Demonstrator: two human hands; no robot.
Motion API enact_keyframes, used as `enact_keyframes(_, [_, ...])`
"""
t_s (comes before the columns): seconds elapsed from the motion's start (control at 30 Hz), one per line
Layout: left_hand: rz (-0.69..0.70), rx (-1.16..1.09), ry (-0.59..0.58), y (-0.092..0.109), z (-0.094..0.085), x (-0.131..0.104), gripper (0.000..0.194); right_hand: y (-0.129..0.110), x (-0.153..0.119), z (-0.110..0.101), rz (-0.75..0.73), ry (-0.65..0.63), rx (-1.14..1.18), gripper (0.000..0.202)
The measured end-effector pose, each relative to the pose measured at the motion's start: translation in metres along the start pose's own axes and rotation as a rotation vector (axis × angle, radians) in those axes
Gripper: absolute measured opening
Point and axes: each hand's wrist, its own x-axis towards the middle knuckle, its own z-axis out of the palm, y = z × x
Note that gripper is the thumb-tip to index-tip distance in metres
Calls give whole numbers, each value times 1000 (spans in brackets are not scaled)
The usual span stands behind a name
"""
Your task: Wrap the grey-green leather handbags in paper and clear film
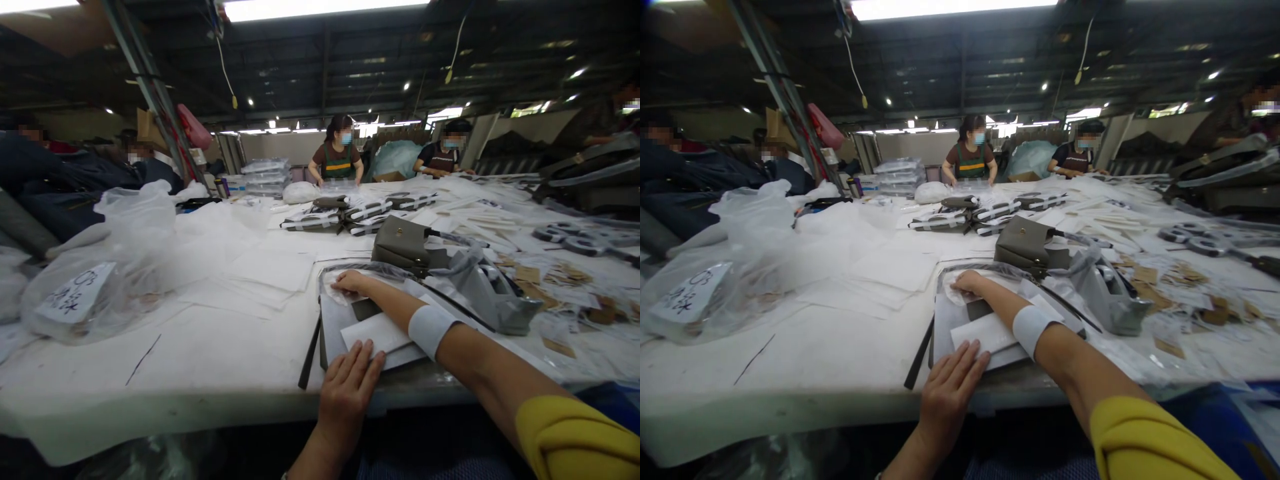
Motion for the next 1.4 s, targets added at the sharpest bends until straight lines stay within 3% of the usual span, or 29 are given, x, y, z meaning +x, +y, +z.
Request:
enact_keyframes(0.13, [-5, -13, 2, 1, -1, 1, 39, 2, -6, -2, 60, -8, 300, 18])
enact_keyframes(0.33, [-12, -18, 9, 1, -2, 3, 38, -6, -8, -5, 19, 55, 672, 11])
enact_keyframes(0.5, [0, -18, -51, -1, -6, 5, 40, -10, -18, -16, -87, 51, 833, 13])
enact_keyframes(0.63, [18, -10, -82, -3, -7, 5, 41, -10, -45, -28, -215, 30, 877, 20])
enact_keyframes(0.7, [1, -17, -104, -2, -6, 4, 42, -8, -66, -32, -294, 25, 844, 25])
enact_keyframes(0.8, [-41, -56, -123, -1, -5, 2, 40, 3, -102, -32, -479, 28, 621, 26])
enact_keyframes(1.0, [-63, -98, -116, -1, -4, 0, 37, 37, -159, -14, -778, 110, 234, 17])
enact_keyframes(1.1, [-86, -113, -118, -1, -5, -1, 38, 48, -170, -7, -881, 164, 125, 20])
enact_keyframes(1.23, [-113, -127, -109, 0, -6, -1, 39, 53, -177, -4, -891, 214, 120, 18])
enact_keyframes(1.4, [-121, -142, -100, 0, -7, 1, 37, 57, -186, -4, -958, 188, 181, 23])
